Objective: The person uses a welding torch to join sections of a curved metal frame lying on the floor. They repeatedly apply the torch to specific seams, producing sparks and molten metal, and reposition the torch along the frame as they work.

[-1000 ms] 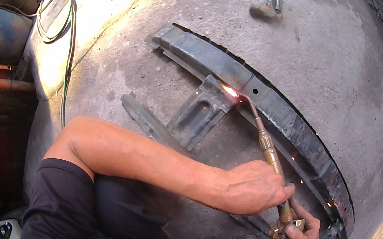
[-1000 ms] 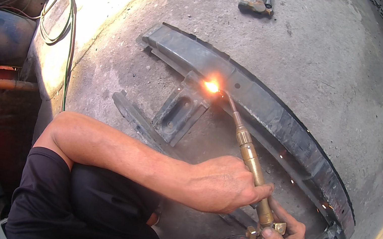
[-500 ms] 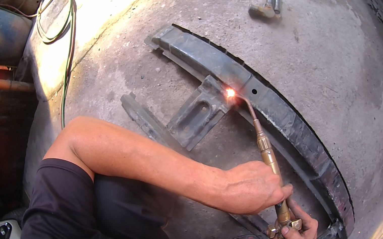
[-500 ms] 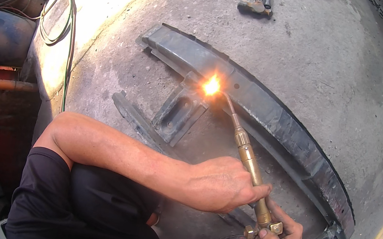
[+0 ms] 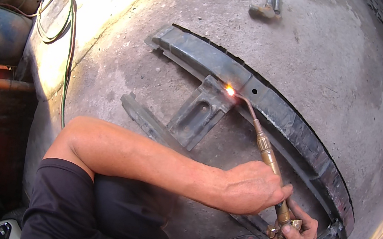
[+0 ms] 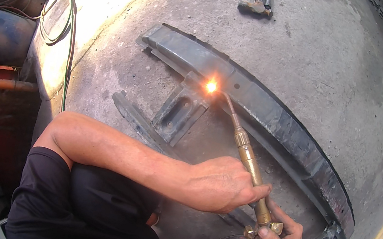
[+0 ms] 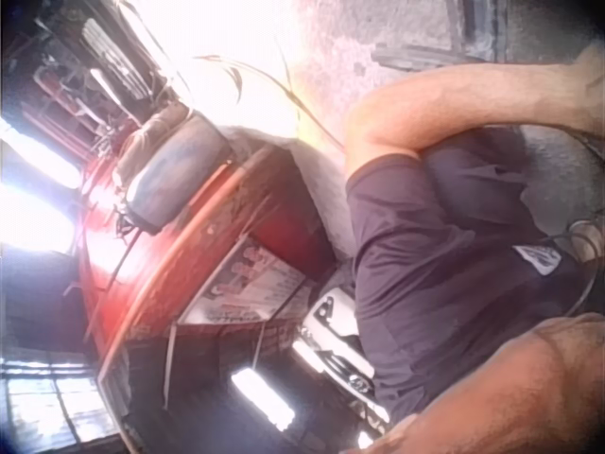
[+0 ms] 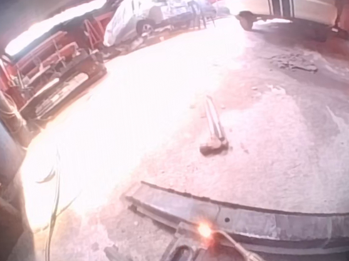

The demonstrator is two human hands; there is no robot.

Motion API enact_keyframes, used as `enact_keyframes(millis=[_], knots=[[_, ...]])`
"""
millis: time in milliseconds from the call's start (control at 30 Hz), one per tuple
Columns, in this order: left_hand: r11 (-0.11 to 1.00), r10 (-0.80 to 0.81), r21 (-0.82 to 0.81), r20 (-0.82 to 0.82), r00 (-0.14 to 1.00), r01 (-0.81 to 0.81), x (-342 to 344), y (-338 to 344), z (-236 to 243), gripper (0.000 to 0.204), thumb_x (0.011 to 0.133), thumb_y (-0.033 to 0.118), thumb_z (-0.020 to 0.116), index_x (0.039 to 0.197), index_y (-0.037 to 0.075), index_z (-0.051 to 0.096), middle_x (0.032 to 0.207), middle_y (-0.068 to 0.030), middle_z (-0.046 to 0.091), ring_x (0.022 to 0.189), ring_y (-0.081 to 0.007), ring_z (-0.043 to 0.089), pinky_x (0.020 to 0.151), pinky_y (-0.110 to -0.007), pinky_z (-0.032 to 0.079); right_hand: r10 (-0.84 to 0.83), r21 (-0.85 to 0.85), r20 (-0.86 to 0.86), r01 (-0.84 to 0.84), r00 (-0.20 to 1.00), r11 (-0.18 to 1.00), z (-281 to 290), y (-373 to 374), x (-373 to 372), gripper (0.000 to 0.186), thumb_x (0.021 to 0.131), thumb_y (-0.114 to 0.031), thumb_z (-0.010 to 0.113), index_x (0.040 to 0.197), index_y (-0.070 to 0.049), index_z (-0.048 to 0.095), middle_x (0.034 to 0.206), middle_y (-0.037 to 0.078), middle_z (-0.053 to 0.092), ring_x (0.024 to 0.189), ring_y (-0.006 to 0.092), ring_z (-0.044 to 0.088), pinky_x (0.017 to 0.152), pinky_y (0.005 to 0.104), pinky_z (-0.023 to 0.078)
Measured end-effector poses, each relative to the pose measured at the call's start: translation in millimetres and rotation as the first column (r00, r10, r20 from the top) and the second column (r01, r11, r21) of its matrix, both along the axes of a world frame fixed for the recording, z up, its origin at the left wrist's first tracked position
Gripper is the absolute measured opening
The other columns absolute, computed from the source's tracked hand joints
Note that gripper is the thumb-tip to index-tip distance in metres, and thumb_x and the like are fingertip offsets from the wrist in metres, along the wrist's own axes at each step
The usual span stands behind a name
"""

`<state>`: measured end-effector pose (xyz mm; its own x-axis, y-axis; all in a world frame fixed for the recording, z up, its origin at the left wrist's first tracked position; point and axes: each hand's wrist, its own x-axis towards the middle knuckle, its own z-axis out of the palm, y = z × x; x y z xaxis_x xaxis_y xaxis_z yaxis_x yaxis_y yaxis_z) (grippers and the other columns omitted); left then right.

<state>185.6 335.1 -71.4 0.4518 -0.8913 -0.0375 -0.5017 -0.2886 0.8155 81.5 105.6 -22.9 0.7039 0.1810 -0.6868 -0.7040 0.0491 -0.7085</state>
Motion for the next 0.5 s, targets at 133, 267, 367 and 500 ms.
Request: enact_keyframes(millis=[133,267,367,500], knots=[[1.0,0.002,0.0,-0.006,1.0,-0.002,0.0,0.4,-0.9,0.023,0.078,0.004,0.069,0.097,-0.002,0.057,0.068,-0.0186,0.065,0.067,-0.0391,0.069,0.055,-0.048,0.052,0.007,-0.002,-0.005,-0.007,1.0,1.0,0.4,1.3,1.5,0.066,0.089,-0.012,0.073,0.147,0.007,0.05,0.084,0.013,0.068,0.062,0.0158,0.067,0.053,0.0277,0.053],[1.0,-0.006,0.006,-0.012,1.0,0.006,1.1,0.7,-0.2,0.023,0.078,0.004,0.069,0.097,-0.002,0.058,0.069,-0.0187,0.065,0.067,-0.0392,0.069,0.056,-0.048,0.052,0.017,-0.012,0.001,-0.017,1.0,1.0,1.1,2.0,2.4,0.065,0.088,-0.01,0.071,0.147,0.007,0.05,0.085,0.013,0.068,0.062,0.0156,0.067,0.054,0.0276,0.053],[1.0,-0.005,0.012,-0.007,1.0,0.006,0.6,1.1,0.0,0.023,0.078,0.004,0.069,0.098,-0.002,0.058,0.069,-0.0188,0.065,0.067,-0.0391,0.069,0.056,-0.048,0.052,0.025,-0.013,0.005,-0.025,1.0,1.0,1.4,1.8,2.7,0.065,0.088,-0.008,0.07,0.147,0.007,0.05,0.086,0.014,0.069,0.062,0.0156,0.067,0.054,0.0276,0.053],[1.0,-0.004,0.015,-0.006,1.0,0.005,0.7,1.1,-0.2,0.023,0.078,0.004,0.069,0.098,-0.002,0.058,0.069,-0.0187,0.065,0.067,-0.039,0.069,0.056,-0.048,0.052,0.044,-0.026,0.018,-0.044,0.999,0.999,0.0,0.1,1.7,0.065,0.088,-0.008,0.07,0.148,0.007,0.05,0.086,0.014,0.069,0.063,0.0158,0.067,0.055,0.0276,0.053]])
